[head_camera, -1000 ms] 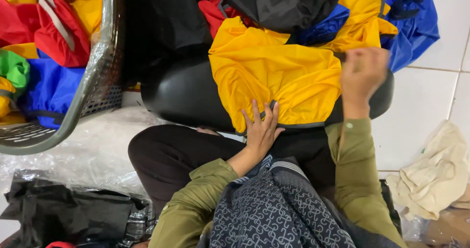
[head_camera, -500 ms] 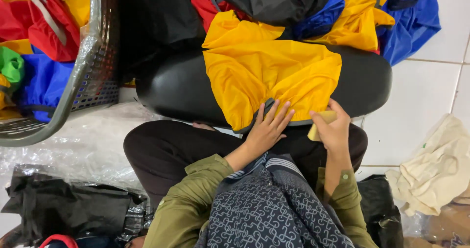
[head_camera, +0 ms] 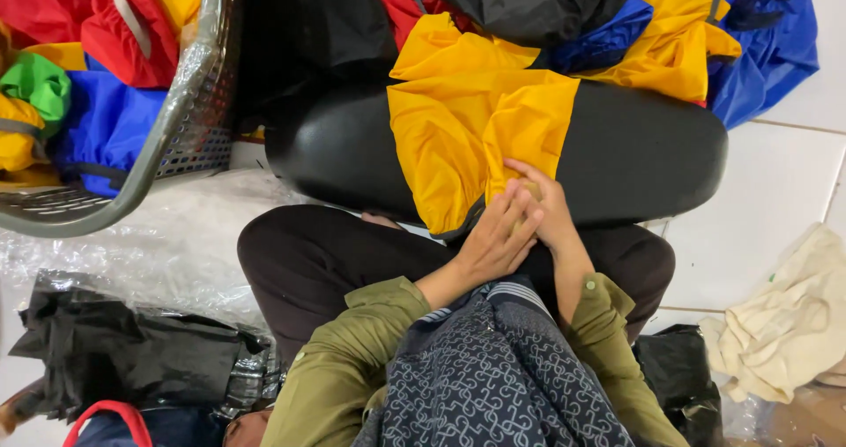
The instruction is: Folding fabric covers, placing them into plastic bags, and trimming loose threads with scissors
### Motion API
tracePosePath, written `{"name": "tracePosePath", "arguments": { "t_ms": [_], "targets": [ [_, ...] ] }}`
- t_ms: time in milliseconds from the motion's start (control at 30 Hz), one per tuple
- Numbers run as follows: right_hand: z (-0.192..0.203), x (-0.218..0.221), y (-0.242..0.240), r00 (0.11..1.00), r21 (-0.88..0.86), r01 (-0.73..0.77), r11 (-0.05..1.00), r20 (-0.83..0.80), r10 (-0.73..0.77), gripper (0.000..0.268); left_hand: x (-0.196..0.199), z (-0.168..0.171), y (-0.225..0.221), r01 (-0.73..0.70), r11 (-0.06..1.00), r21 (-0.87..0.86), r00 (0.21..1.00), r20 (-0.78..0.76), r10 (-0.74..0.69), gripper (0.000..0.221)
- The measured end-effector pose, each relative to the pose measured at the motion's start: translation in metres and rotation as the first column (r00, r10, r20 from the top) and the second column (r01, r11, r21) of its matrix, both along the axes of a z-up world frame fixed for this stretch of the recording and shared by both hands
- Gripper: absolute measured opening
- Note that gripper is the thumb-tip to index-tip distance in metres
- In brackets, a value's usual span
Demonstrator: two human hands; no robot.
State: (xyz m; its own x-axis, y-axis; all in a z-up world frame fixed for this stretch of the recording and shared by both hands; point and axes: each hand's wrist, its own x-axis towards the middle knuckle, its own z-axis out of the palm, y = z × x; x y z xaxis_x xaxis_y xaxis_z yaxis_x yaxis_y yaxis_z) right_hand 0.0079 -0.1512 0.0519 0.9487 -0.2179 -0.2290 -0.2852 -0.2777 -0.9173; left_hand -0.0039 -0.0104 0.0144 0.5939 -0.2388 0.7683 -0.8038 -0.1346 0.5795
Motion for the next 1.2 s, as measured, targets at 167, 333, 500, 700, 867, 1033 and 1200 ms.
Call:
{"name": "tracePosePath", "arguments": {
  "t_ms": [167,333,500,700,867,1033,1200],
  "targets": [
    [0.053,0.009,-0.042,0.977,-0.412,0.18,0.893,0.177,-0.116,0.032,0.001,0.006,0.01,-0.248,0.67,0.7,0.963,0.104,0.248,0.09],
    [-0.018,0.049,-0.027,0.794,-0.878,-0.004,0.478,0.288,0.535,0.033,0.004,0.001,0.005,-0.311,0.648,0.695,0.945,0.158,0.285,0.063],
    [-0.027,0.148,-0.042,0.625,-0.969,0.219,0.114,0.229,0.746,0.03,0.004,-0.002,0.003,-0.385,0.627,0.677,0.92,0.227,0.32,0.04],
    [-0.003,0.156,-0.067,0.839,-0.89,0.433,0.146,0.457,0.295,0.036,0.005,0.004,0.005,-0.302,0.667,0.681,0.949,0.15,0.276,0.093],
    [0.036,0.02,-0.044,0.935,-0.801,0.07,0.594,-0.154,-0.319,0.047,0.002,0.001,0.008,-0.277,0.711,0.646,0.955,0.105,0.277,0.087],
    [0.011,-0.032,-0.014,0.923,-0.418,0.216,0.882,-0.208,-0.325,0.081,0.001,0.003,0.013,-0.248,0.785,0.568,0.958,0.021,0.287,0.079],
    [0.053,-0.037,0.029,0.942,-0.143,0.326,0.935,-0.035,-0.334,0.058,0.004,0.005,0.017,-0.044,0.98,0.195,0.974,-0.21,0.086,0.069]
  ]
}}
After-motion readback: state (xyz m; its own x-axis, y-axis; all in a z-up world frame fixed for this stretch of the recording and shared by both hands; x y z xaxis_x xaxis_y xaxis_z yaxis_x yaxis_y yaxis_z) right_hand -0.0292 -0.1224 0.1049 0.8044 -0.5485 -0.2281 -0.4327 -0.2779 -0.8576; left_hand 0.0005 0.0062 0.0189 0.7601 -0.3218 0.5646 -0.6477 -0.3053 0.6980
